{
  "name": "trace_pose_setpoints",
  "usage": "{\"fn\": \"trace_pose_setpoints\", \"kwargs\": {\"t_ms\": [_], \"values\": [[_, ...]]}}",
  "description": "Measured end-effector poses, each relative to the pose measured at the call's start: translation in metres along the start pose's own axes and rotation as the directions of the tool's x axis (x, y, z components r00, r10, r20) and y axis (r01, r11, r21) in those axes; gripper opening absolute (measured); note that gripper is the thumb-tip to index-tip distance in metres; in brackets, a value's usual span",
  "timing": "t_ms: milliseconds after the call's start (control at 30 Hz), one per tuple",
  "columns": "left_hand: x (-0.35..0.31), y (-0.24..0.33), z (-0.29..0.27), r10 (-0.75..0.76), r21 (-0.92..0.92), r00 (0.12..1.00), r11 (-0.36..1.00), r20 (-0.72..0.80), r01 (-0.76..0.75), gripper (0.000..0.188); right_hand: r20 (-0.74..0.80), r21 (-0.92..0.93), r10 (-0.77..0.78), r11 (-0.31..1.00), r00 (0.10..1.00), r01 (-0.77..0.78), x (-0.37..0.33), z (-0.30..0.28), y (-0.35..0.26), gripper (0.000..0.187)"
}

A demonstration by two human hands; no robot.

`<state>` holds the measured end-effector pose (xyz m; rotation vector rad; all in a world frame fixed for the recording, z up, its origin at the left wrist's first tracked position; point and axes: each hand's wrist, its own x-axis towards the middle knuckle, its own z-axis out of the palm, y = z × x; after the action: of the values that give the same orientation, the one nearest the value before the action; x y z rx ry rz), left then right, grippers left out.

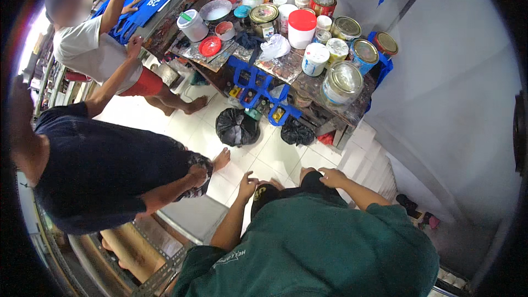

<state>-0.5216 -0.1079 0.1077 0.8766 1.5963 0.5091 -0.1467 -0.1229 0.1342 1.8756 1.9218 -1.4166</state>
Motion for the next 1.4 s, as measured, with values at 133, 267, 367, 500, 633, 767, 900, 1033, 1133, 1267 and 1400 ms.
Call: {"fn": "trace_pose_setpoints", "kwargs": {"t_ms": [133, 267, 367, 500, 633, 767, 900, 1033, 1133, 1267, 1400], "values": [[-0.052, 0.085, -0.011, 0.053, -0.052, 0.998, 0.997, 0.025, -0.052, 0.052, 0.004, -0.026, 0.143, 0.989, 0.99, -0.142, -0.048, -0.035, 0.016, 0.047], [-0.057, 0.115, -0.005, 0.047, -0.305, 0.996, 0.95, -0.079, -0.069, 0.055, -0.075, -0.069, 0.164, 0.983, 0.984, -0.169, -0.046, -0.045, 0.044, 0.047], [-0.066, 0.133, 0.002, 0.049, -0.306, 0.99, 0.948, -0.133, -0.088, 0.056, 0.002, -0.154, 0.154, 0.976, 0.988, -0.151, -0.046, -0.044, 0.061, 0.049], [-0.074, 0.141, -0.001, 0.038, -0.309, 0.987, 0.947, -0.156, -0.086, 0.058, 0.075, -0.208, 0.111, 0.974, 0.991, -0.093, -0.034, -0.046, 0.071, 0.052], [-0.086, 0.149, -0.01, 0.079, -0.295, 0.972, 0.945, -0.22, -0.143, 0.061, 0.088, -0.232, 0.073, 0.971, 0.993, -0.051, -0.016, -0.058, 0.067, 0.054], [-0.081, 0.159, -0.021, 0.07, -0.351, 0.937, 0.915, -0.343, -0.197, 0.067, 0.096, -0.204, 0.054, 0.978, 0.994, -0.033, 0.01, -0.069, 0.066, 0.055], [-0.08, 0.21, -0.047, 0.064, -0.428, 0.838, 0.838, -0.541, -0.34, 0.093, 0.017, -0.237, -0.046, 0.97, 0.999, 0.049, 0.024, -0.066, 0.062, 0.056], [-0.077, 0.252, -0.082, 0.018, -0.362, 0.601, 0.784, -0.799, -0.504, 0.1, 0.034, -0.188, -0.1, 0.977, 0.994, 0.104, 0.012, -0.075, 0.045, 0.056], [-0.095, 0.273, -0.09, 0.069, -0.345, 0.49, 0.626, -0.869, -0.699, 0.087, 0.062, -0.196, -0.066, 0.978, 0.996, 0.077, 0.0, -0.075, 0.035, 0.056], [-0.116, 0.292, -0.083, 0.148, -0.252, 0.379, 0.526, -0.913, -0.812, 0.038, 0.091, -0.206, -0.064, 0.975, 0.994, 0.082, 0.001, -0.064, 0.046, 0.055], [-0.104, 0.256, -0.094, 0.187, -0.046, 0.214, 0.642, -0.959, -0.765, 0.027, 0.092, -0.157, -0.043, 0.986, 0.995, 0.057, -0.001, -0.056, 0.041, 0.052]]}}
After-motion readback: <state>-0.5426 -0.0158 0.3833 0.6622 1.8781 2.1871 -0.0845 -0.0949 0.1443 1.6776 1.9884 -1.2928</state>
